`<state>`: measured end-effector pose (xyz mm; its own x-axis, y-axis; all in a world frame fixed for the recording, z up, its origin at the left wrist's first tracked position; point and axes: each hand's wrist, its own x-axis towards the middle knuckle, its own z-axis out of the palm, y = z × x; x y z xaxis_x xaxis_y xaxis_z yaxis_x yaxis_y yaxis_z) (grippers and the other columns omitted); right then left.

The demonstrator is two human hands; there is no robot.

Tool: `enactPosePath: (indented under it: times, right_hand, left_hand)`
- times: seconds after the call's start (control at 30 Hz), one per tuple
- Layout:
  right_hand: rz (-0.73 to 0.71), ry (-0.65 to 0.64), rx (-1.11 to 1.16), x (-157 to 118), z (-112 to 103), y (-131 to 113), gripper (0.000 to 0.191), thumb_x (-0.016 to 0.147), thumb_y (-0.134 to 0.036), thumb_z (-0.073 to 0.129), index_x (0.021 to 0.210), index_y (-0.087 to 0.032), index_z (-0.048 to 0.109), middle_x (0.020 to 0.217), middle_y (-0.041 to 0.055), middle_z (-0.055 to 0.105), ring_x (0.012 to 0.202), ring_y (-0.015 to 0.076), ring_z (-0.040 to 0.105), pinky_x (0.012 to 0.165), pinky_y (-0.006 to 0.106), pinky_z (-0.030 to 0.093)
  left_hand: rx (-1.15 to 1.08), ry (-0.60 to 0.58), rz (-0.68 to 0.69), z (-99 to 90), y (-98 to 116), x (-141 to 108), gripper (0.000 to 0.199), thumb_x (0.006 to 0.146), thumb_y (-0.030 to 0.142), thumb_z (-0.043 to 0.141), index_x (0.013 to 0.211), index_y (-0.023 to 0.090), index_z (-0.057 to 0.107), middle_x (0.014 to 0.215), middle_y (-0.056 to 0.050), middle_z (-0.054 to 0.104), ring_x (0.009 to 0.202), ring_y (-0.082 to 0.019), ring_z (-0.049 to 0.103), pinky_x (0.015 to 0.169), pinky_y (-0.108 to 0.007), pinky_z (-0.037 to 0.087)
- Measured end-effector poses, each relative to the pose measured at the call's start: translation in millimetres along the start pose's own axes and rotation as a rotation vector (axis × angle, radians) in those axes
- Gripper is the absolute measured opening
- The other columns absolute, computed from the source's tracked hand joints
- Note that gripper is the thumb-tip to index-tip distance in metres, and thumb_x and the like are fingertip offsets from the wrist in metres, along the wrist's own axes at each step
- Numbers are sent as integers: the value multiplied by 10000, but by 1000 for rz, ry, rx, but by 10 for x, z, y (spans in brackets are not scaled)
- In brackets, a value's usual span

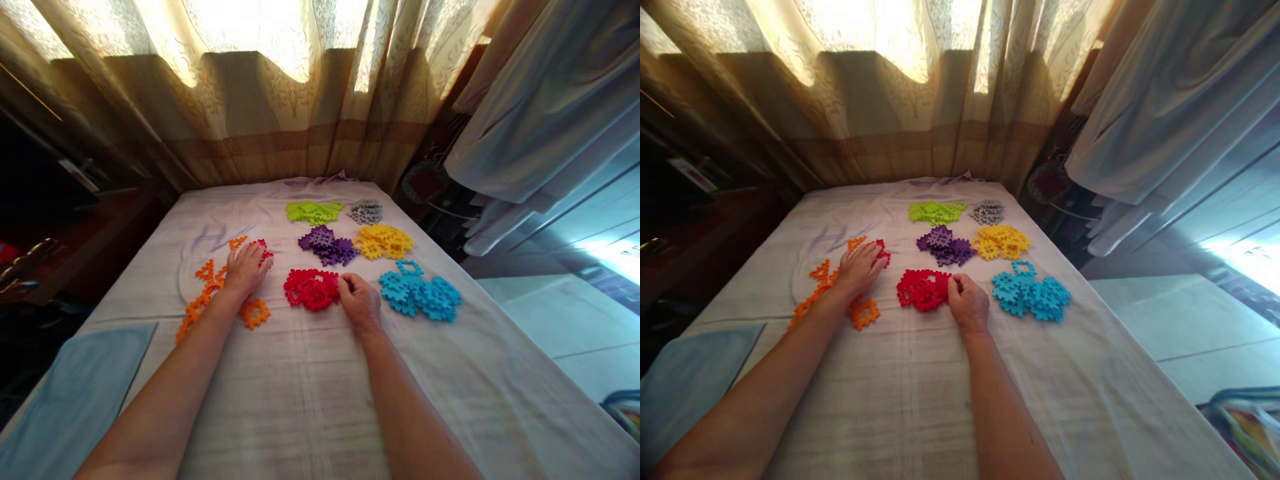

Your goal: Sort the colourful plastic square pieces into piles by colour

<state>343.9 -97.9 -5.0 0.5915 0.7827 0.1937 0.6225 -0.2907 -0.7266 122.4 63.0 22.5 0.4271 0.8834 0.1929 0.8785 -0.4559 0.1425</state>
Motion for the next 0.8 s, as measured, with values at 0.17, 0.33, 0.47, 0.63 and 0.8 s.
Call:
enactPosePath:
  times: [0.17, 0.33, 0.47, 0.63, 0.8]
  right_hand:
    - [1, -5, 12, -2, -1, -1, 284, 868, -397, 497, 892, -231, 725, 732, 26, 727, 654, 173, 624, 619, 260, 407]
    - [-5, 3, 1, -3, 9, 6, 291, 864, -407, 495, 888, -233, 726, 728, 28, 725, 654, 176, 620, 620, 263, 406]
    - [-16, 5, 13, -4, 15, 17, 289, 865, -413, 493, 884, -238, 723, 725, 22, 726, 647, 170, 618, 619, 259, 408]
    - [-5, -3, 9, 7, 8, 24, 290, 869, -409, 493, 891, -232, 722, 731, 30, 725, 660, 174, 628, 630, 260, 419]
    - [-13, 3, -2, 10, 8, 20, 293, 876, -409, 484, 881, -232, 717, 733, 29, 720, 671, 174, 624, 636, 260, 417]
  left_hand:
    - [116, -109, -55, -88, -249, -103, 406, 974, 435, 369, 1254, 252, 600, 1504, -121, 478, 1391, -328, 407, 1123, -647, 238]
    - [156, -40, -80, -124, -396, -175, 385, 954, 381, 373, 1162, 218, 653, 1367, -153, 591, 1273, -319, 520, 1077, -575, 333]
    - [131, 13, -50, -103, -404, -17, 391, 905, 283, 420, 1221, 271, 650, 1430, -107, 560, 1306, -307, 501, 1104, -553, 297]
    - [150, -43, -33, -72, -372, 233, 386, 847, 242, 473, 1164, 302, 686, 1415, -77, 579, 1330, -320, 478, 1098, -561, 284]
    - [203, -84, -8, -115, -364, 309, 279, 848, 253, 481, 1002, 237, 713, 1244, -114, 676, 1201, -317, 575, 1034, -515, 357]
